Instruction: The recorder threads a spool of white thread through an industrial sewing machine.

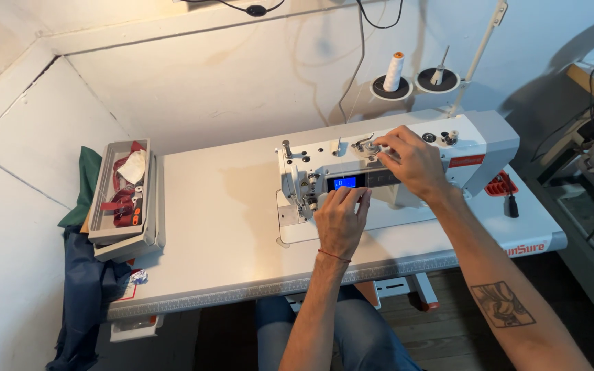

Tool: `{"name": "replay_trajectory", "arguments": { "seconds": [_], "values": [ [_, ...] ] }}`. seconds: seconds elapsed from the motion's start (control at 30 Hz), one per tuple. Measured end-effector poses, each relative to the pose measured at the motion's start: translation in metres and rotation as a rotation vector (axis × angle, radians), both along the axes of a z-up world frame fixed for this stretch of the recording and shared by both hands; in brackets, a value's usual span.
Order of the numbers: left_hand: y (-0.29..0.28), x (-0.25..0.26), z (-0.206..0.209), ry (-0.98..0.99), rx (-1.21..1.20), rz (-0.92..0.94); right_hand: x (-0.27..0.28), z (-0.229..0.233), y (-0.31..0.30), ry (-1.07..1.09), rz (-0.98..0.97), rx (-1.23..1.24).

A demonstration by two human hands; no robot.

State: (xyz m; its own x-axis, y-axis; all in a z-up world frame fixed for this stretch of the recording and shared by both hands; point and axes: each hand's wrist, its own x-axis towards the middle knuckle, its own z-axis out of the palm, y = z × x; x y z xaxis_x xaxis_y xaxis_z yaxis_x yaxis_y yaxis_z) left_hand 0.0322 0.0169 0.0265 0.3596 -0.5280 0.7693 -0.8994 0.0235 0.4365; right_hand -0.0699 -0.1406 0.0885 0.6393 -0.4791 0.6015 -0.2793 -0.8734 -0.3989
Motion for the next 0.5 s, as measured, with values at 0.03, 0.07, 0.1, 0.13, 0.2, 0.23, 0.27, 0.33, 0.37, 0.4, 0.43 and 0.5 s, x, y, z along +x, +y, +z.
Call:
{"name": "replay_trajectory", "arguments": {
  "seconds": [0.03, 0.07, 0.1, 0.13, 0.2, 0.23, 0.27, 0.33, 0.37, 0.4, 0.43, 0.5],
  "values": [
    [0.001, -0.001, 0.001, -0.007, -0.004, 0.006, 0.001, 0.001, 0.003, 0.0, 0.017, 0.01],
    [0.002, -0.002, 0.001, -0.007, -0.003, 0.007, 0.001, 0.0, 0.003, -0.001, 0.017, 0.011],
    [0.002, -0.002, 0.001, -0.002, 0.006, 0.01, 0.0, -0.001, 0.003, -0.014, 0.025, 0.009],
    [0.001, -0.002, 0.003, 0.003, 0.013, 0.011, 0.0, -0.001, 0.002, -0.028, 0.03, 0.004],
    [0.002, -0.004, 0.004, -0.007, -0.003, 0.015, -0.002, -0.005, 0.005, -0.058, 0.002, 0.029],
    [0.002, -0.005, 0.005, -0.014, -0.018, 0.02, -0.002, -0.006, 0.006, -0.087, -0.022, 0.055],
    [0.001, -0.006, 0.004, -0.013, -0.017, 0.017, -0.003, -0.018, 0.004, -0.086, -0.025, 0.056],
    [-0.002, -0.008, 0.003, -0.003, -0.022, -0.009, -0.006, -0.043, 0.001, -0.169, -0.019, 0.33],
    [-0.003, -0.01, 0.004, -0.001, -0.021, -0.011, -0.006, -0.05, 0.002, -0.168, -0.022, 0.331],
    [-0.003, -0.011, 0.004, 0.007, -0.023, -0.017, -0.006, -0.057, 0.005, -0.236, 0.041, 0.567],
    [-0.003, -0.013, 0.004, 0.015, -0.025, -0.022, -0.006, -0.065, 0.007, -0.305, 0.104, 0.802],
    [-0.005, -0.015, 0.003, 0.02, -0.008, -0.023, -0.003, -0.073, 0.016, -0.365, 0.148, 0.98]
  ]
}}
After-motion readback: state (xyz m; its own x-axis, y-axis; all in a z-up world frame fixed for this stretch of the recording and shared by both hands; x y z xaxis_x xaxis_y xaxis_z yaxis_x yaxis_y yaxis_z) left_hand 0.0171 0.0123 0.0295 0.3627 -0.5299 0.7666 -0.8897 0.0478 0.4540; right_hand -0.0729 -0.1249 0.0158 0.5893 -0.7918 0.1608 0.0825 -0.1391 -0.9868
